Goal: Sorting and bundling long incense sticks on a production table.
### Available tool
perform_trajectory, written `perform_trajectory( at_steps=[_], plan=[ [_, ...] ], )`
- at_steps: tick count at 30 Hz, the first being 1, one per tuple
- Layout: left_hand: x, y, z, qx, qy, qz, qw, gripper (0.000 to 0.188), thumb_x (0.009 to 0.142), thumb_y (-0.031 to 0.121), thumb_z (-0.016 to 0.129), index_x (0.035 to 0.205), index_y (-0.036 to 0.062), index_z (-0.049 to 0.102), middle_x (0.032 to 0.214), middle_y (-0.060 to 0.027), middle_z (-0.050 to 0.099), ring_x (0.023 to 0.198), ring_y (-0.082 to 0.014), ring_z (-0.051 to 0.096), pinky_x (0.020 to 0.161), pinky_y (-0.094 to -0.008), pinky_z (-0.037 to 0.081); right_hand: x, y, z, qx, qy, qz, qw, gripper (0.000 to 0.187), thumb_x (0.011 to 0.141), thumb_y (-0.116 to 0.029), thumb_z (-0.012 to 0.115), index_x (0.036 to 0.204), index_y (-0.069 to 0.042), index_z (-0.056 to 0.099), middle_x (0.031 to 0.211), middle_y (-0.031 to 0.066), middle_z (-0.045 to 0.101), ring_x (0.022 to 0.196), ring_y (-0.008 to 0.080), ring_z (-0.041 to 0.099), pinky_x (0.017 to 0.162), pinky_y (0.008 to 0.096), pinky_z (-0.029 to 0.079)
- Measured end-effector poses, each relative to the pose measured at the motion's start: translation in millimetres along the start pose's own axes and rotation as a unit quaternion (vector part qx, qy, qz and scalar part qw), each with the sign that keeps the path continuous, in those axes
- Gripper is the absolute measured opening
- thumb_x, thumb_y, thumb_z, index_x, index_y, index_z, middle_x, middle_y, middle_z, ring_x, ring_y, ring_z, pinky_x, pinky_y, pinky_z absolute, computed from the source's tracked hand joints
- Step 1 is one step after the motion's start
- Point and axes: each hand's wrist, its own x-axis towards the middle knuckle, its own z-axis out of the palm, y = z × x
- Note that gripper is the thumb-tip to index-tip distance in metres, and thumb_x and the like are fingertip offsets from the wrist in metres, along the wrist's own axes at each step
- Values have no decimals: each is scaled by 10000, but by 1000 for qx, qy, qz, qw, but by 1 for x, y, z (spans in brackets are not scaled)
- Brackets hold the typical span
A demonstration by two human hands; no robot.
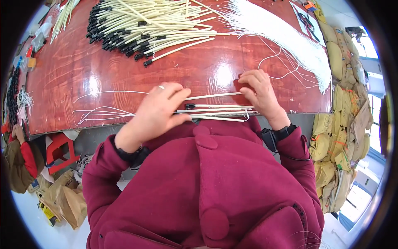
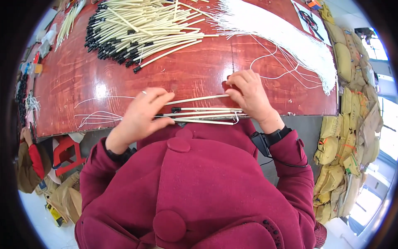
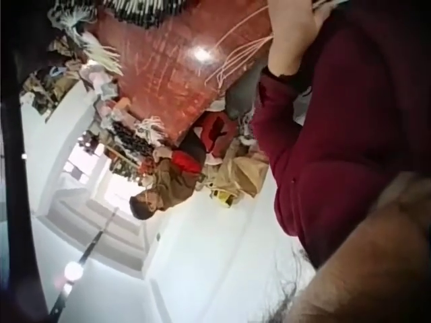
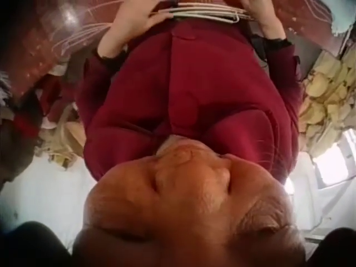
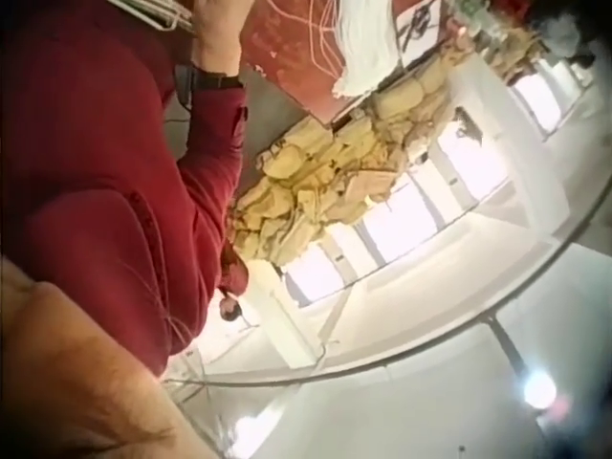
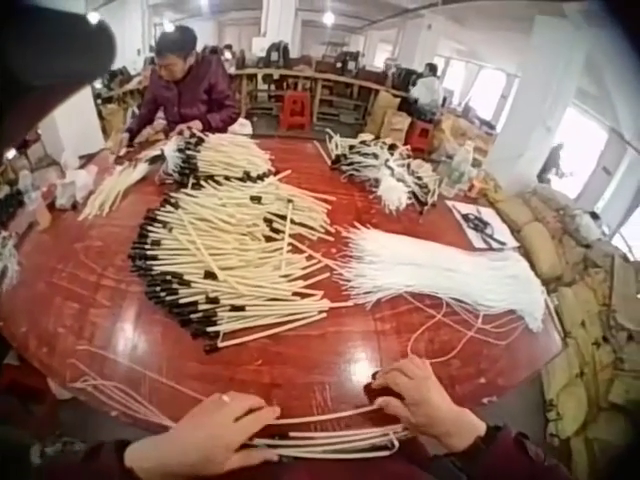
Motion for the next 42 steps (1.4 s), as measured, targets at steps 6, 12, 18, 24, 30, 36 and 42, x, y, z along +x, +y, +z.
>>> perform_trajectory(
  at_steps=[6,12,18,24,30,36,42],
  plan=[
    [5,-1,24,5,-54,17,998,402,814,204,797,1171,70,669,1047,-103,603,969,-313,601,848,-439,492,-26,51,-29,-158,49,46,985,187,873,-146,724,1038,-68,683,1082,103,657,1057,299,593,905,422,456],
    [8,-5,37,-28,-48,5,998,351,803,164,802,1126,72,700,986,-73,612,879,-281,614,752,-397,513,-44,103,-71,-254,132,180,941,257,903,-213,726,1127,-92,690,1110,104,664,1058,325,592,899,444,456],
    [6,2,41,-2,-11,-13,1000,336,796,160,808,1105,66,717,948,-68,613,829,-273,614,705,-392,520,5,75,-40,-221,140,98,960,326,944,-208,687,1221,-38,672,1220,152,653,1131,353,595,986,449,456],
    [5,2,45,9,4,-17,1000,393,782,161,820,1144,55,706,959,-79,615,863,-278,623,716,-388,528,36,91,-24,-270,126,141,944,474,969,-299,653,1300,39,624,1388,181,581,1252,370,528,1074,450,420],
    [1,-8,32,-21,-13,7,1000,428,791,158,812,1180,41,677,1021,-102,613,917,-301,621,772,-406,528,46,65,-20,-255,6,118,960,546,951,-348,648,1312,58,597,1423,188,559,1283,380,493,1100,474,388],
    [36,-23,-9,1,-58,43,997,403,810,174,799,1160,39,650,1095,-117,608,971,-335,616,830,-440,518,27,11,-5,-153,-66,36,985,607,941,-393,629,1346,54,570,1471,178,524,1298,384,472,1118,482,370],
    [108,-21,30,104,6,6,995,394,820,151,773,1151,23,602,1100,-149,602,1002,-366,617,829,-450,527,9,0,7,-107,-45,28,993,636,962,-435,593,1377,45,561,1498,163,502,1311,378,462,1126,480,360]
  ],
)
